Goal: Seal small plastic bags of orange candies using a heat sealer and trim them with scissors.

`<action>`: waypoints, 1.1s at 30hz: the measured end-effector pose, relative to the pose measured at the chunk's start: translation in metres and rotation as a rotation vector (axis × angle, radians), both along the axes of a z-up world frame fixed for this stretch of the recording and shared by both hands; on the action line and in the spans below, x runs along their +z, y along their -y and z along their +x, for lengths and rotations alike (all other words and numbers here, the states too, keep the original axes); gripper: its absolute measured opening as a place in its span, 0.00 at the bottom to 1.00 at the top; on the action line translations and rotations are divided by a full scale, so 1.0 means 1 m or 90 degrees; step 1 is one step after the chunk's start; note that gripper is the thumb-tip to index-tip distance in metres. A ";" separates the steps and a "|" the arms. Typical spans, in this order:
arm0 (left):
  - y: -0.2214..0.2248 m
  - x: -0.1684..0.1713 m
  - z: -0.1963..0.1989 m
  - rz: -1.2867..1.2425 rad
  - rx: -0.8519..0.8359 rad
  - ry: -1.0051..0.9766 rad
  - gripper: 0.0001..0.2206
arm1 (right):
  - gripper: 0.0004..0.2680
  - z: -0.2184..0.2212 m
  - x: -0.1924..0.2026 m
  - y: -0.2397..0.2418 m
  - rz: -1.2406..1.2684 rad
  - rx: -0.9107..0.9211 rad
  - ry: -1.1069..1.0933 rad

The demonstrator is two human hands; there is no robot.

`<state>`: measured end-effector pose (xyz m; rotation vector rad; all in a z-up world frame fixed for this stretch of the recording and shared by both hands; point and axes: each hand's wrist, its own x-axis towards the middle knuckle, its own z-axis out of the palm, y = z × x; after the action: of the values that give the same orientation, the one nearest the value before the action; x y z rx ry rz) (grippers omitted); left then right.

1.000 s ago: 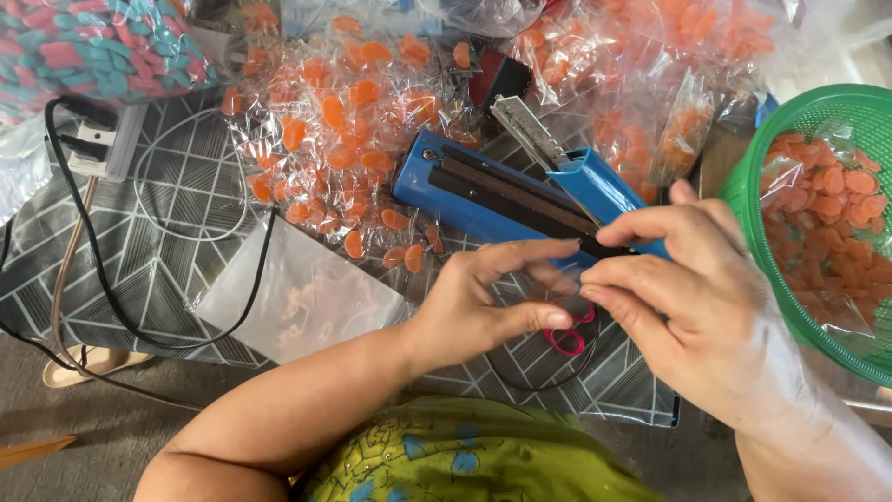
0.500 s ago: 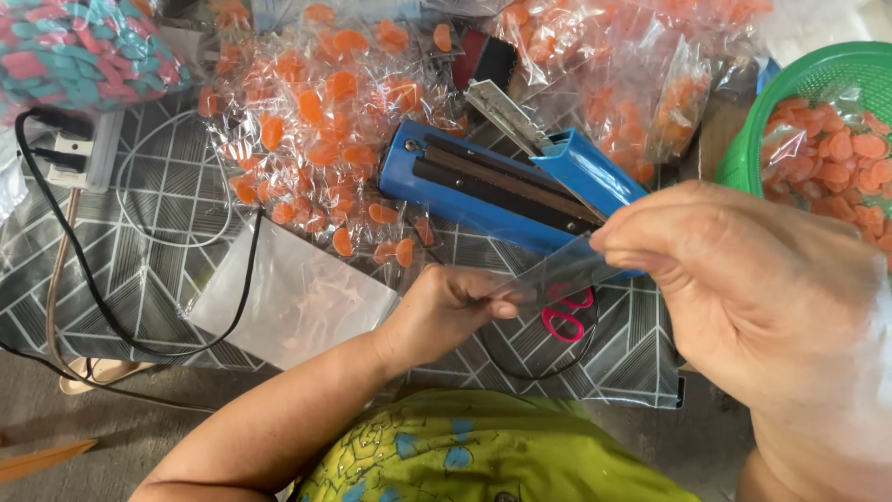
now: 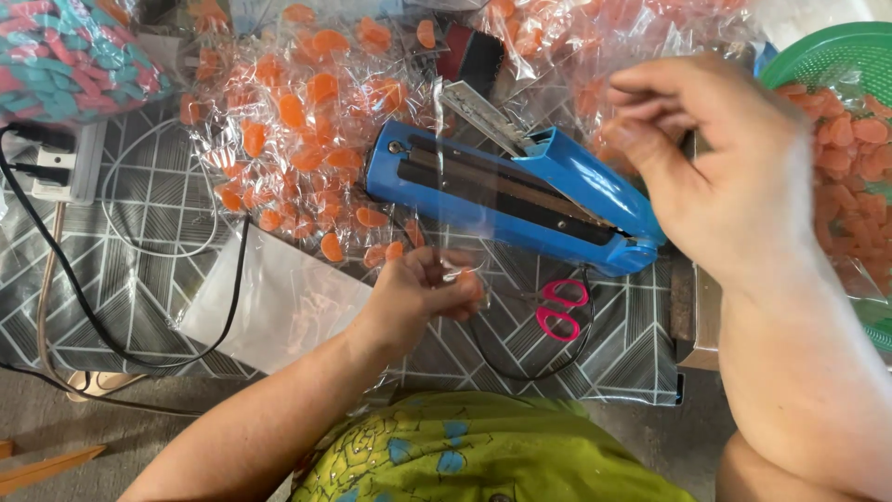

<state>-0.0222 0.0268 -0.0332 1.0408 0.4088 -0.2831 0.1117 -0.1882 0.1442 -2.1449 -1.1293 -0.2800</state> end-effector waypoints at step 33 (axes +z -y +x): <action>0.038 0.020 0.063 0.084 -0.003 -0.008 0.12 | 0.29 0.056 -0.086 -0.047 -0.274 -0.018 -0.191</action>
<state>0.0406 -0.0116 -0.0132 1.1702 0.4405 -0.2697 0.1672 -0.1411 0.0581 -2.4687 -1.0509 0.2936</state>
